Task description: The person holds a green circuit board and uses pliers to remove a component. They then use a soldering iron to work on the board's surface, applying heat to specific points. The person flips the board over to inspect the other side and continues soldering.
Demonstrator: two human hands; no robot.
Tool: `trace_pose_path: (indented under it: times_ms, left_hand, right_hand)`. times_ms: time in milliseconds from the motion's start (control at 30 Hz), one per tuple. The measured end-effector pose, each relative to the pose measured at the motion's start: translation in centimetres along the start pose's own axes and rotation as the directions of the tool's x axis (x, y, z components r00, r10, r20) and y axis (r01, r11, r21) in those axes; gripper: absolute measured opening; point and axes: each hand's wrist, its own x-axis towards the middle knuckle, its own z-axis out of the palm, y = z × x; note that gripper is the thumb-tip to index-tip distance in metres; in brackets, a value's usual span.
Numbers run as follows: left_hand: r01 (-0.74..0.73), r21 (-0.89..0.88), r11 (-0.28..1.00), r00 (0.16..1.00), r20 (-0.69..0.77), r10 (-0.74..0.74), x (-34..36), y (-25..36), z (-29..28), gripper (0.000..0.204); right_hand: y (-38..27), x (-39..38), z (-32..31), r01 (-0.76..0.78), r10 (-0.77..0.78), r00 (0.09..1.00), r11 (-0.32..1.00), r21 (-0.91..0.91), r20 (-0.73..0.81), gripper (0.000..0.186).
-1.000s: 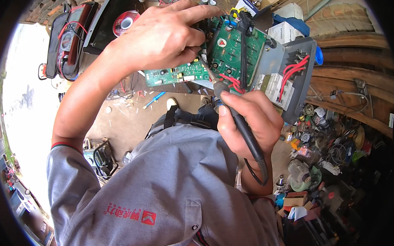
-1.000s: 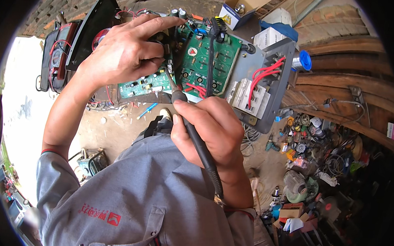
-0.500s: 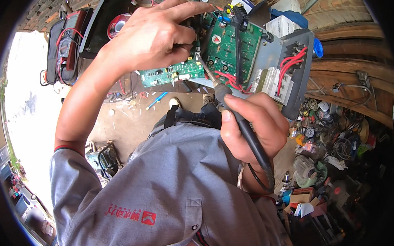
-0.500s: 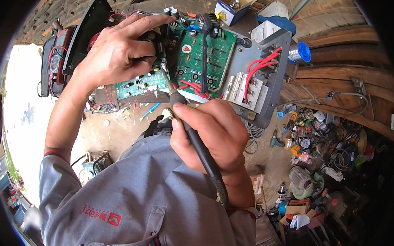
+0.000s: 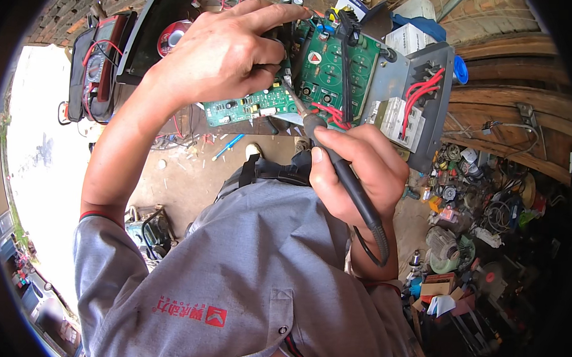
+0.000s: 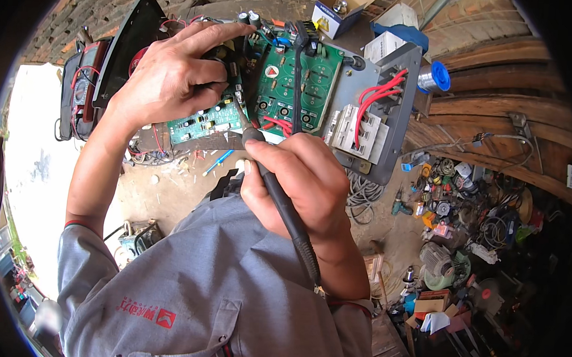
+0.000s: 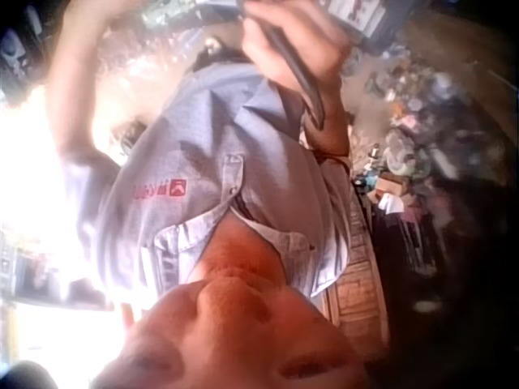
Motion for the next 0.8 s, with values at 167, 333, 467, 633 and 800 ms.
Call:
trace_pose_path:
  times_ms: [167, 333, 467, 633, 800]
  left_hand:
    - [0.009, 0.01, 1.0, 1.0, 0.01, -0.01, 0.02, 0.05, -0.05, 0.009]
    - [0.002, 0.016, 1.0, 1.0, 0.003, -0.002, 0.02, 0.05, -0.07, 0.01]
    - [-0.009, 0.018, 1.0, 1.0, -0.008, 0.009, 0.01, -0.05, 0.09, 0.01]
    - [0.0, 0.012, 1.0, 1.0, -0.001, 0.0, -0.04, 0.0, 0.01, 0.01]
    - [0.004, 0.01, 1.0, 1.0, 0.005, -0.004, 0.02, 0.05, -0.02, 0.01]
  right_hand:
    - [-0.06, 0.02, -0.08, -0.026, 0.026, 1.0, 1.0, 0.014, 0.005, 0.028]
    - [0.04, 0.03, -0.04, -0.024, 0.024, 1.0, 0.999, 0.024, 0.004, 0.028]
    - [-0.02, 0.07, -0.01, -0.026, 0.026, 1.0, 1.0, 0.012, 0.001, 0.028]
    - [0.02, 0.01, 0.02, -0.021, 0.021, 1.0, 1.0, 0.019, -0.002, 0.028]
    - [0.09, -0.03, 0.13, -0.024, 0.024, 1.0, 0.999, 0.023, -0.01, 0.028]
